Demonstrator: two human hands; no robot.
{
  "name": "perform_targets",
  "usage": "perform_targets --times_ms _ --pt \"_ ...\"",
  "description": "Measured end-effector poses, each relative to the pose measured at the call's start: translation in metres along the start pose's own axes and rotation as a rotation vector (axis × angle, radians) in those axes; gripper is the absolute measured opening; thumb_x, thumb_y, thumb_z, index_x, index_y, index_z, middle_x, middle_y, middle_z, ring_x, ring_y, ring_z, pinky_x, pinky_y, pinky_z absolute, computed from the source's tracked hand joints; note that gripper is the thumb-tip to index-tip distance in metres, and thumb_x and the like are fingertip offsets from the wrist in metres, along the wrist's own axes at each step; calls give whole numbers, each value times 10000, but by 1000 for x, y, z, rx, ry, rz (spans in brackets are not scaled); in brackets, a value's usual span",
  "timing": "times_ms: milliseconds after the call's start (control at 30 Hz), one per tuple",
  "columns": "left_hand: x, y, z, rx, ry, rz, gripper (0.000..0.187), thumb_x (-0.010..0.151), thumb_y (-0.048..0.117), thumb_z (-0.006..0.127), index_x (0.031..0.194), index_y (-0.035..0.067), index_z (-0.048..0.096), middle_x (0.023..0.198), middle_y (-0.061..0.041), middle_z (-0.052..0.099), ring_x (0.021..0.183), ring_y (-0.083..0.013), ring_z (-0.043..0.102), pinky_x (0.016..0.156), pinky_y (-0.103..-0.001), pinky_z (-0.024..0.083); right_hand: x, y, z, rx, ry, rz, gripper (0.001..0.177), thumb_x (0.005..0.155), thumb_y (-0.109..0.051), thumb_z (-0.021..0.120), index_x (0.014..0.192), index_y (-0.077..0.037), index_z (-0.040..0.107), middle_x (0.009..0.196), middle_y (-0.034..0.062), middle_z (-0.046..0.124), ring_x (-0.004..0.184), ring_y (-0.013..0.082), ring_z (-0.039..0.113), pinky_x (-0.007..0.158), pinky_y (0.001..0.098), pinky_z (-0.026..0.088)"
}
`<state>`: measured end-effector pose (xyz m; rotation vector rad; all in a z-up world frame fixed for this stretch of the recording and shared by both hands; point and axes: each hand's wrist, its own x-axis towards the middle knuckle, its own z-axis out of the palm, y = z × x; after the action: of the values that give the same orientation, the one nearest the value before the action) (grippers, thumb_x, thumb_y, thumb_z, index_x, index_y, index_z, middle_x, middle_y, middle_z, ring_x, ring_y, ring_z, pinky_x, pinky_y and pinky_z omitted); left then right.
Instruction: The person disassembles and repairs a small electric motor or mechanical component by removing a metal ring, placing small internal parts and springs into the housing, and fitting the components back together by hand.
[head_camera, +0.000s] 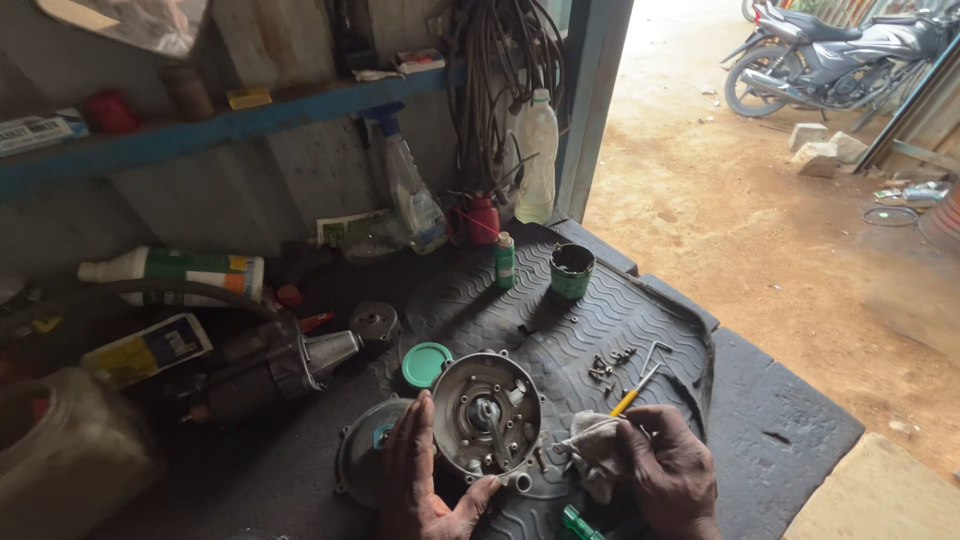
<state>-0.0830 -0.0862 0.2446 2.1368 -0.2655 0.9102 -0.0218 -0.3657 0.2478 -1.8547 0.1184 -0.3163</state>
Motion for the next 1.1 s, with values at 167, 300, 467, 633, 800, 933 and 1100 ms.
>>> perform_targets --times_ms 167,300,467,633,800,933,1100 --pt "2 1 1 112 63 105 1082 692 434 881 1529 11 342 1533 -220 431 1430 -421 390 1171 -540 312 18 9 -4 314 -52 150 157 937 -116 680 1048 -5 682 852 139 751 724 162 698 616 337 587" --pt "5 34 5 271 10 124 944 711 419 842 1485 60 437 1522 -194 456 1407 -441 402 1146 -548 332 33 18 -15 374 -30 134 185 937 -110 697 1069 20 691 917 106 747 777 129 684 697 290 552" --pt "40 96 40 -11 -179 131 587 848 283 766 1385 90 628 1418 -93 638 1357 -330 597 1172 -495 463 44 24 -18 572 -79 292 185 935 -111 690 1071 13 667 920 119 739 762 167 701 696 322 581" --pt "75 129 79 -121 -433 -37 591 822 256 769 1316 -41 636 1286 -248 605 1158 -411 595 957 -487 502 44 25 -24 861 -198 384 175 910 -120 678 1041 -4 667 893 140 757 741 203 729 656 346 600" --pt "87 119 124 -344 -356 -559 298 909 292 700 954 17 805 845 -81 808 754 -148 768 714 -292 603 46 19 -44 805 -75 575 153 900 -129 687 1028 -46 685 864 86 747 641 190 667 579 329 554" --pt "105 114 136 -721 -275 -796 281 943 237 677 944 -16 801 767 -19 772 661 -91 657 616 -250 542 56 31 -52 759 -83 355 185 903 -71 782 1062 17 744 796 61 671 611 105 570 534 270 475" --pt "110 123 137 -921 -419 -788 227 926 162 738 1108 35 784 857 3 752 728 -60 632 647 -205 510 55 30 -39 970 -210 415 172 907 -116 701 1022 13 704 814 103 734 638 189 672 547 340 545"
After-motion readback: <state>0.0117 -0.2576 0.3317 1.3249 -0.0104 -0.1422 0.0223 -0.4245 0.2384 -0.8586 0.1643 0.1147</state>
